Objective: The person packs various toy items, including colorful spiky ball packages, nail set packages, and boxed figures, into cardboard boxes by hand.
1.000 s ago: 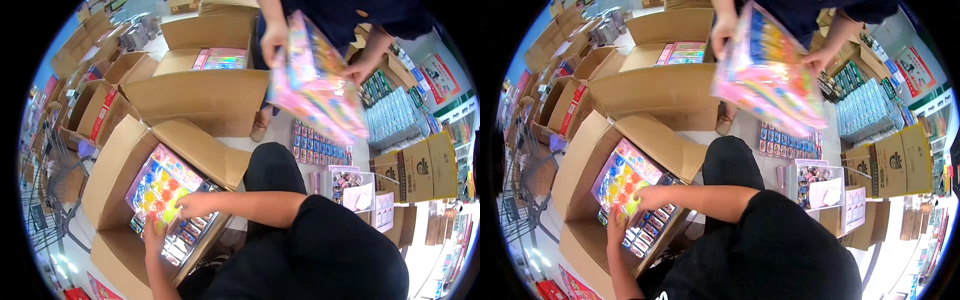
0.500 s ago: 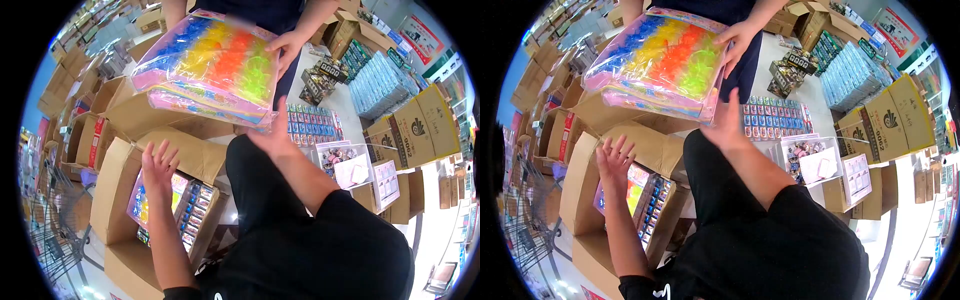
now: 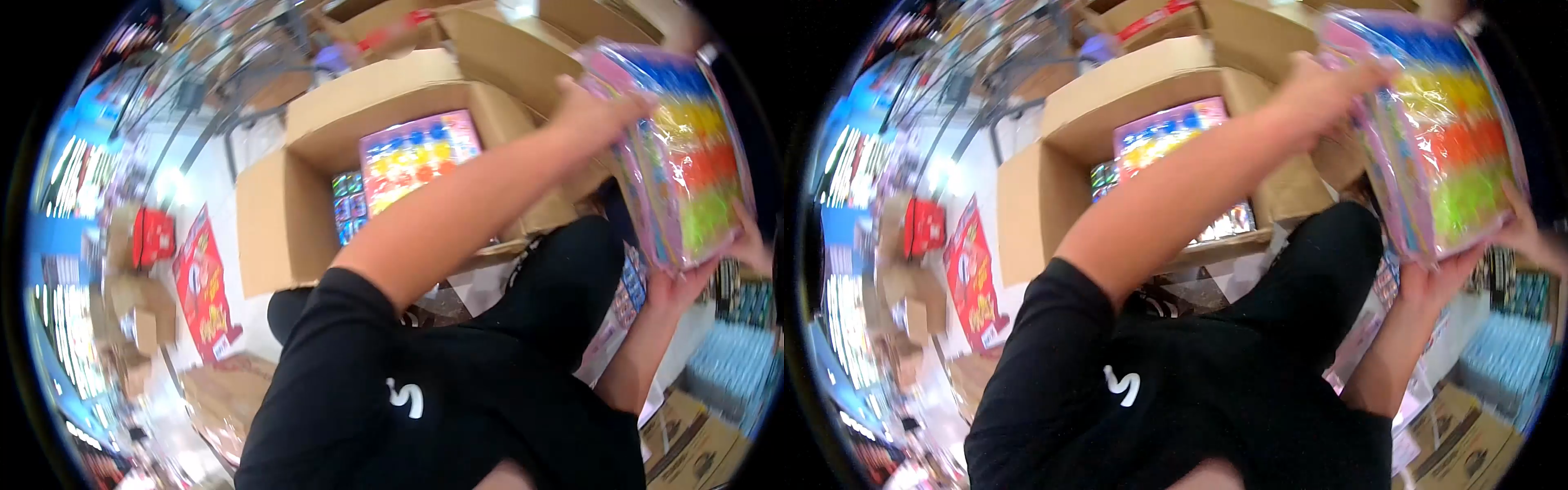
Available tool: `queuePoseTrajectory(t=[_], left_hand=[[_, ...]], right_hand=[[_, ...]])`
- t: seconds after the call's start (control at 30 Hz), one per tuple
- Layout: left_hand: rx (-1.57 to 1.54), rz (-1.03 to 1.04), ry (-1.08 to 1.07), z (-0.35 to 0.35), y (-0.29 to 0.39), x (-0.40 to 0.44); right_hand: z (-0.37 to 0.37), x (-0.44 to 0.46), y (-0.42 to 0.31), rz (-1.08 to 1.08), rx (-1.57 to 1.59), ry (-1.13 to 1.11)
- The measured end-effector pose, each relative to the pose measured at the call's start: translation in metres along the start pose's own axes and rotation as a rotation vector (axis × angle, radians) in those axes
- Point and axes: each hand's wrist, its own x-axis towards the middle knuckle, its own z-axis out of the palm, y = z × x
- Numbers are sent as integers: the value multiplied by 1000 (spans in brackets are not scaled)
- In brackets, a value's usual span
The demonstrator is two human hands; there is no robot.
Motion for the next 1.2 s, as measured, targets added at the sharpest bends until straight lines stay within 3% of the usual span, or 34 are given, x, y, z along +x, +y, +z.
queuePoseTrajectory(t=[0.03,0.07,0.1,0.17,0.23,0.37,0.4,0.43,0.47,0.5,0.53,0.57,0.6,0.67,0.77,0.83,1.0,1.07,1.13,1.2], left_hand=[[-218,-20,-28,11,-4,3],[-440,-32,-70,17,-5,4],[-450,-8,-40,16,-4,1],[-461,-113,19,12,0,-5],[-417,-91,79,9,-16,-5],[-335,57,234,-16,-62,-31],[-350,-3,187,-37,-56,-56],[-362,-68,134,-62,-49,-85],[-322,11,214,-77,-72,-96],[-409,103,258,-90,-89,-112],[-357,60,336,-108,-85,-134],[-386,199,310,-127,-92,-150],[-352,151,400,-142,-89,-171],[-326,162,538,-167,-79,-202],[-326,173,618,-203,-81,-235],[-228,212,759,-213,-84,-251],[-166,156,845,-259,-82,-278],[-173,160,692,-284,-84,-277],[-190,162,622,-313,-87,-265],[-211,-221,442,-354,-91,-232]], right_hand=[[-2,-1,4,131,117,-202],[21,0,14,-22,-55,189],[35,1,16,-187,-242,575],[36,7,20,-211,-280,578],[32,2,22,-304,-367,628],[27,-31,11,-114,-267,541],[35,-34,17,-112,-273,536],[44,-40,24,52,-204,403],[53,-48,33,212,-134,275],[63,-46,54,237,-136,409],[60,-52,73,204,-332,443],[47,-57,89,299,-310,426],[65,-52,114,355,-338,431],[104,-41,154,498,-367,346],[88,-19,200,564,-403,272],[84,-2,222,722,-328,121],[73,11,269,845,-299,94],[66,12,268,907,-180,113],[45,9,259,816,-267,144],[40,0,241,755,-255,156]])
